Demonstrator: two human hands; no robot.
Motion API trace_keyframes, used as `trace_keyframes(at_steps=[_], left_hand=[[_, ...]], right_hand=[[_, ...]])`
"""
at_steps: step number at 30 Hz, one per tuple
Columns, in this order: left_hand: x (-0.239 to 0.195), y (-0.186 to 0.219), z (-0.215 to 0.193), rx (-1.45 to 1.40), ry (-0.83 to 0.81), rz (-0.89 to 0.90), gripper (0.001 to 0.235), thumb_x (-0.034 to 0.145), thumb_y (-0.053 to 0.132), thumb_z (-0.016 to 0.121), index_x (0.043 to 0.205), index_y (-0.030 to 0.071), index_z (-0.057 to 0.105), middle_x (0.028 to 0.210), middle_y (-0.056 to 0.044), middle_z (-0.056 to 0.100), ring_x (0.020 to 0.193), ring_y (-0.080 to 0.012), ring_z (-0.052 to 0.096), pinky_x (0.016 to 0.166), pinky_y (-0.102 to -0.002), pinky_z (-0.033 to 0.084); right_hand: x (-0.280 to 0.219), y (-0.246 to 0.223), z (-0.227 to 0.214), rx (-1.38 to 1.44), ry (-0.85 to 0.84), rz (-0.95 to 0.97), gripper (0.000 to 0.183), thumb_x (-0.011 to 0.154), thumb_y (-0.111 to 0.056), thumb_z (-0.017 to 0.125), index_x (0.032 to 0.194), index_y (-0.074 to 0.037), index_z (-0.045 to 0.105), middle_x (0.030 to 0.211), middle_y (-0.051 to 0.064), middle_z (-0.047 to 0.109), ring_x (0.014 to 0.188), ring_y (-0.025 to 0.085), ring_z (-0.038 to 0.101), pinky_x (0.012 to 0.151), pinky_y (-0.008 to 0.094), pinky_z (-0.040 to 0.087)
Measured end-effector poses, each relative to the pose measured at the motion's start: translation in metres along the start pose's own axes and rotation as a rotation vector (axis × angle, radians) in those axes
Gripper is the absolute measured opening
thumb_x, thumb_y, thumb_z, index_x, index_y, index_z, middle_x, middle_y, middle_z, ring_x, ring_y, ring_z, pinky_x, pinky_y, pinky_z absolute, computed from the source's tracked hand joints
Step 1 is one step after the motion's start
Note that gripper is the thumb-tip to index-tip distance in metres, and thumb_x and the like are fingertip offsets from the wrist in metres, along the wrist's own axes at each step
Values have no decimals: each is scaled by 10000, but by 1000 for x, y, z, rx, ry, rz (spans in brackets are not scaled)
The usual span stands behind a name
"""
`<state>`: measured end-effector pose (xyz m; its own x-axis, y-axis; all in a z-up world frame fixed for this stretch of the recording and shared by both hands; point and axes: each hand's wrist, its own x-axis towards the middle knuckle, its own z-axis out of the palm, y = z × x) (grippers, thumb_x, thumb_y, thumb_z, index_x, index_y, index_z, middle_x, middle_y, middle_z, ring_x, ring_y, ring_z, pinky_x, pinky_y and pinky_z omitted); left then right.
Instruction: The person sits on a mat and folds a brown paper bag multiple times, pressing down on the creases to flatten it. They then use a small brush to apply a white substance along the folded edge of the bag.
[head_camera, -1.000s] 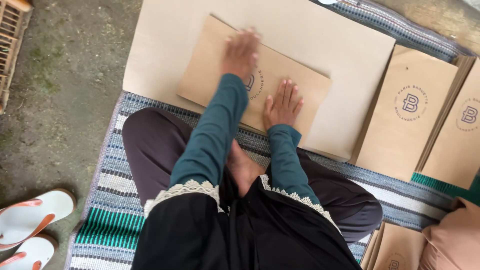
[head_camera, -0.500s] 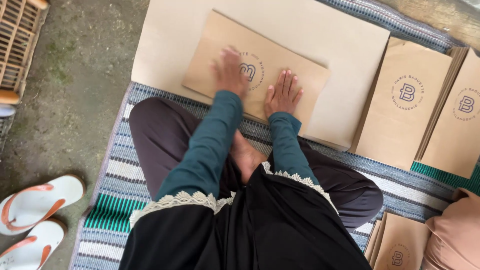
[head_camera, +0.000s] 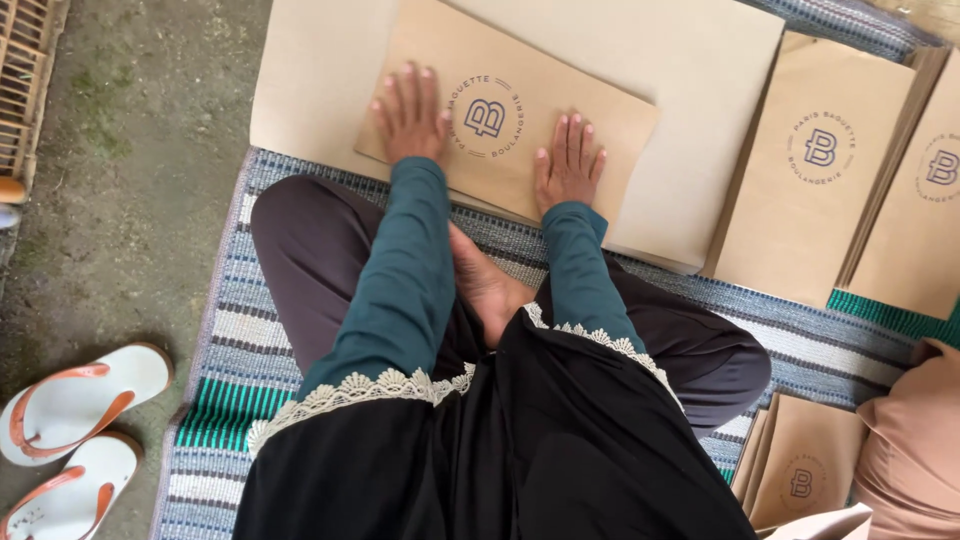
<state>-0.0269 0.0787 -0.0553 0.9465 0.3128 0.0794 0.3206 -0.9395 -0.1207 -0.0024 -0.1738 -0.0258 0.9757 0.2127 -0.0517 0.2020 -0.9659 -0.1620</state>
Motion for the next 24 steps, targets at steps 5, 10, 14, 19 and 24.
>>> trace_keyframes(at_steps=[5,10,14,19,24], left_hand=[[4,-11,26,-94,40,-133,760,1162,683,411,1709,284,65,1682,-225,-30,1559,-438,103,1259,-565,273],[-8,-8,-31,-340,-109,-399,920,996,765,686,1676,323,252,1672,-201,13,1549,-422,38,1248,-652,134],[1,-14,37,-399,98,-449,775,861,576,831,1502,346,459,1586,-6,277,1432,-278,301,1172,-531,258],[9,-32,33,-480,98,-559,664,813,376,868,1365,300,508,1340,33,450,1222,-265,499,1011,-529,446],[33,-72,74,-532,-232,-644,397,820,345,718,1190,411,590,1162,27,498,1118,-272,575,941,-543,463]], right_hand=[[-29,39,-9,-7,26,77,655,1094,-506,296,1682,-270,130,1754,3,96,1620,253,124,1284,563,106],[-79,89,21,-155,346,192,749,1041,-627,441,1651,-215,301,1696,129,291,1558,336,313,1239,564,280],[-93,98,13,52,133,258,852,1008,-519,578,1682,-224,148,1576,97,428,1464,299,378,1153,534,344],[-78,146,55,445,162,449,953,887,-481,735,1655,-279,209,1425,46,544,1308,277,545,1119,495,421],[-69,194,85,918,200,804,760,699,-424,918,1374,-396,571,904,-142,750,814,64,746,683,236,659]])
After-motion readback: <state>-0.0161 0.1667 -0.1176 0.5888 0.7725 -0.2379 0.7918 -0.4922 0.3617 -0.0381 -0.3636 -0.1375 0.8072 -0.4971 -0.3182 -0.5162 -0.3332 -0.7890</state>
